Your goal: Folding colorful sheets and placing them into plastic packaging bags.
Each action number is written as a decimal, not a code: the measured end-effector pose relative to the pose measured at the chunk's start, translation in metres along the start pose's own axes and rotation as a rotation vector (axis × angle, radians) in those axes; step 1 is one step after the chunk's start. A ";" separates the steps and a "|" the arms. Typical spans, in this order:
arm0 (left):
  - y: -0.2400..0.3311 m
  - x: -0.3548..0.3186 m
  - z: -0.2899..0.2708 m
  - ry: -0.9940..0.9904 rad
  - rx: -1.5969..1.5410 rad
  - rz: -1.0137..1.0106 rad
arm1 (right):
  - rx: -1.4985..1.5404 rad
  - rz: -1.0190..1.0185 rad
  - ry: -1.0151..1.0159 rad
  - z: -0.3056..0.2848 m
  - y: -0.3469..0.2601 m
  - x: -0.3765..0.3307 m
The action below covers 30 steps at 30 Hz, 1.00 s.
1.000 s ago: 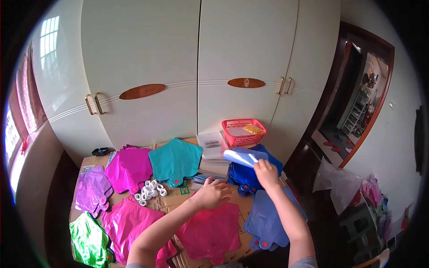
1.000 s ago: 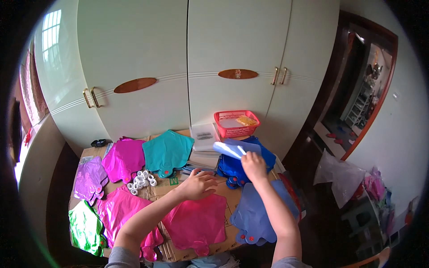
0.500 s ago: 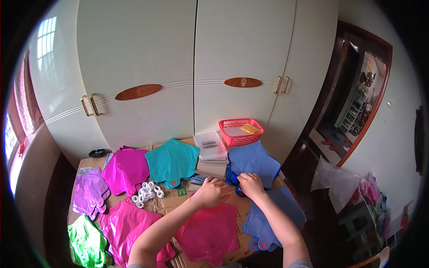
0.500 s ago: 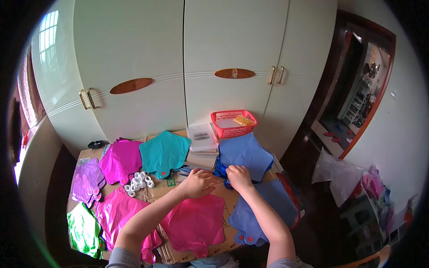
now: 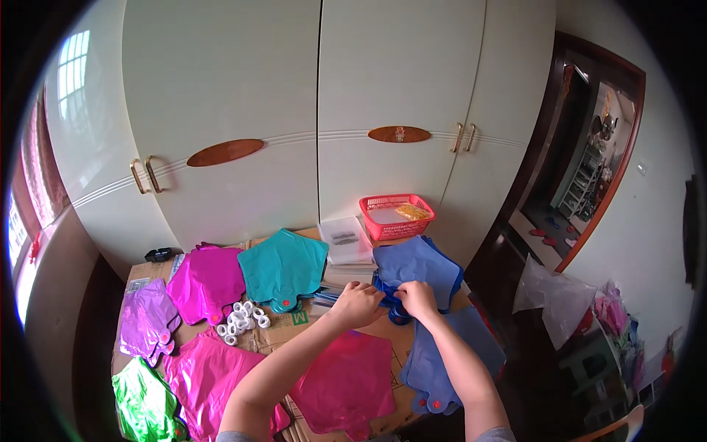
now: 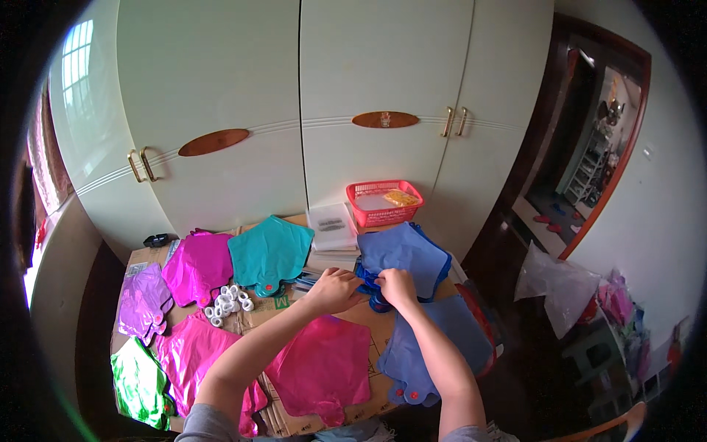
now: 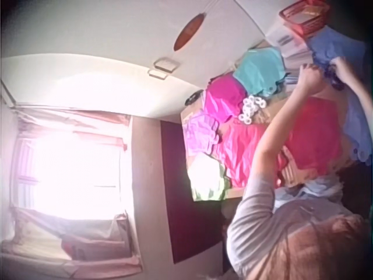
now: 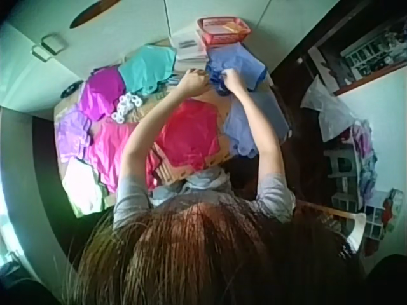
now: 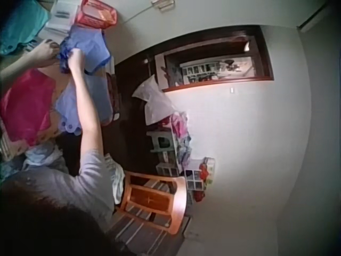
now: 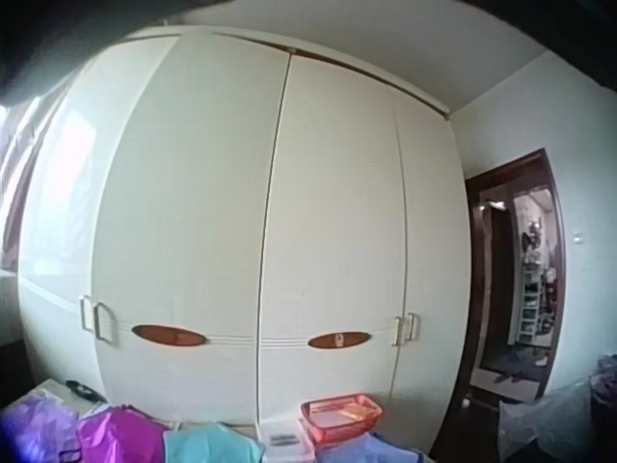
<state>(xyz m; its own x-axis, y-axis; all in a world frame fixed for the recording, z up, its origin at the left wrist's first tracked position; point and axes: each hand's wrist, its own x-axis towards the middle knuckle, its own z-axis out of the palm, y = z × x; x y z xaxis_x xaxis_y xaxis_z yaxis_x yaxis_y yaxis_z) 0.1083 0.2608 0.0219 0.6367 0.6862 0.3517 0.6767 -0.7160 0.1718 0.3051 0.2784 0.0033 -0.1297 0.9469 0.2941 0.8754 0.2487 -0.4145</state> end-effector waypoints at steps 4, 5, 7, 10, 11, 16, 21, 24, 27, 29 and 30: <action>0.002 0.011 0.018 0.053 0.050 -0.020 | 0.157 0.102 -0.005 -0.002 0.007 0.003; 0.002 0.013 0.022 0.095 0.064 -0.012 | 0.179 0.120 -0.010 -0.003 0.008 0.003; 0.005 0.021 0.026 0.038 0.058 -0.019 | 0.315 0.176 -0.023 -0.003 0.013 0.004; 0.008 0.026 0.037 0.026 0.085 -0.028 | 0.600 0.310 -0.096 0.002 0.028 0.010; 0.008 0.025 0.040 0.035 0.101 -0.032 | 0.699 0.310 -0.077 0.006 0.036 0.012; 0.016 0.028 0.039 -0.172 0.213 0.021 | 1.112 0.453 0.038 -0.002 0.077 0.018; 0.018 0.027 0.043 -0.172 0.223 0.015 | 0.928 0.506 0.413 -0.055 0.135 0.032; 0.018 0.029 0.045 -0.187 0.204 0.004 | 0.479 0.262 0.824 -0.106 0.138 0.052; 0.019 0.029 0.040 -0.244 0.180 -0.018 | 0.143 -0.025 1.001 -0.168 0.059 0.061; 0.016 0.026 0.036 -0.253 0.164 -0.035 | -0.050 -0.108 0.894 -0.176 0.018 0.079; 0.011 0.020 0.034 -0.207 0.124 -0.039 | -0.092 -0.247 0.835 -0.176 -0.011 0.087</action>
<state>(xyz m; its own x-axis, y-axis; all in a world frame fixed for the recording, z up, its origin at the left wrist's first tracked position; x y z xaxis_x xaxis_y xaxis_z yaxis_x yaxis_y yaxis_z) 0.1416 0.2708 -0.0007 0.6626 0.7341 0.1486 0.7345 -0.6757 0.0631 0.3663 0.3223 0.1847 0.0314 0.4003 0.9158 0.9063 0.3750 -0.1949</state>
